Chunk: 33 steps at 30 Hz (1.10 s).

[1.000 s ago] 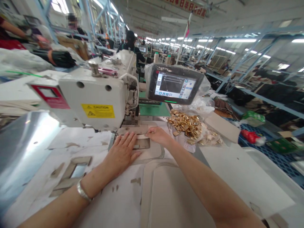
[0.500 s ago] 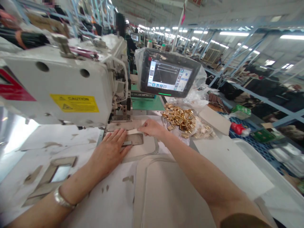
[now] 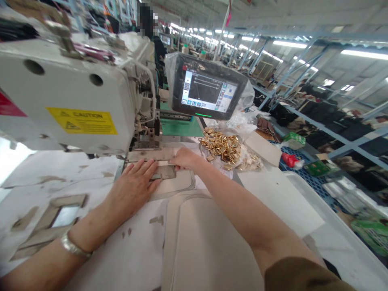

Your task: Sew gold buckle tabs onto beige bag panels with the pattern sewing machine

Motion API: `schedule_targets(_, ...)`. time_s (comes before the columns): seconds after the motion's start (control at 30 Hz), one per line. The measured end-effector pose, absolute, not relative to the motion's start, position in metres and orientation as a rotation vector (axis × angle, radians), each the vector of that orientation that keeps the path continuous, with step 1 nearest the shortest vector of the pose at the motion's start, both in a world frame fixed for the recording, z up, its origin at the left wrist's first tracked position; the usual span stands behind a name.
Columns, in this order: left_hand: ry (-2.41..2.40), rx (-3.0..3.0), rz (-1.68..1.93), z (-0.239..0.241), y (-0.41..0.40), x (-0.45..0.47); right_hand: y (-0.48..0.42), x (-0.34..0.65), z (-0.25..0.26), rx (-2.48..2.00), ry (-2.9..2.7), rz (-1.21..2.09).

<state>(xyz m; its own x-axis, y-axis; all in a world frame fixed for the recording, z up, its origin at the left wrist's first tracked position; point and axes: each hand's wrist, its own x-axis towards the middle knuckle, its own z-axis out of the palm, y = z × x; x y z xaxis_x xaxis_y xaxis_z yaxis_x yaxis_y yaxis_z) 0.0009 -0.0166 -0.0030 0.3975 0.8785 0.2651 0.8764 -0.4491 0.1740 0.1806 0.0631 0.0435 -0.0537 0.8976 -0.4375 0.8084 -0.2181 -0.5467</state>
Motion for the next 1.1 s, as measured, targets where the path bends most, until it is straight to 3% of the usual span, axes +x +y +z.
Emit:
schedule_targets(0.1, 1.653, 2.624, 0.490, -0.002, -0.017, 0.001, 0.063, 0.181, 0.046, -2.118, -1.958, 1.076)
schedule_targets(0.27, 1.656, 2.646, 0.492, -0.003, -0.018, 0.002, 0.058, 0.177, 0.062, -1.998, -2.179, 0.585)
schedule_targets(0.33, 1.653, 2.658, 0.491, -0.003, -0.018, 0.001, 0.056, 0.177, 0.067, -1.940, -2.081, 0.711)
schedule_targets(0.47, 1.657, 2.678, 0.458, -0.003, -0.017, 0.000, 0.056, 0.184, 0.065, -1.775, -1.569, 1.406)
schedule_targets(0.57, 1.668, 2.686, 0.433, -0.003, -0.017, 0.000, 0.059, 0.194, 0.057, -1.643, -1.282, 1.663)
schedule_targets(1.1, 1.669, 2.689, 0.384, 0.000, -0.017, 0.001, 0.067, 0.200, 0.049, -1.772, -1.289, 1.618)
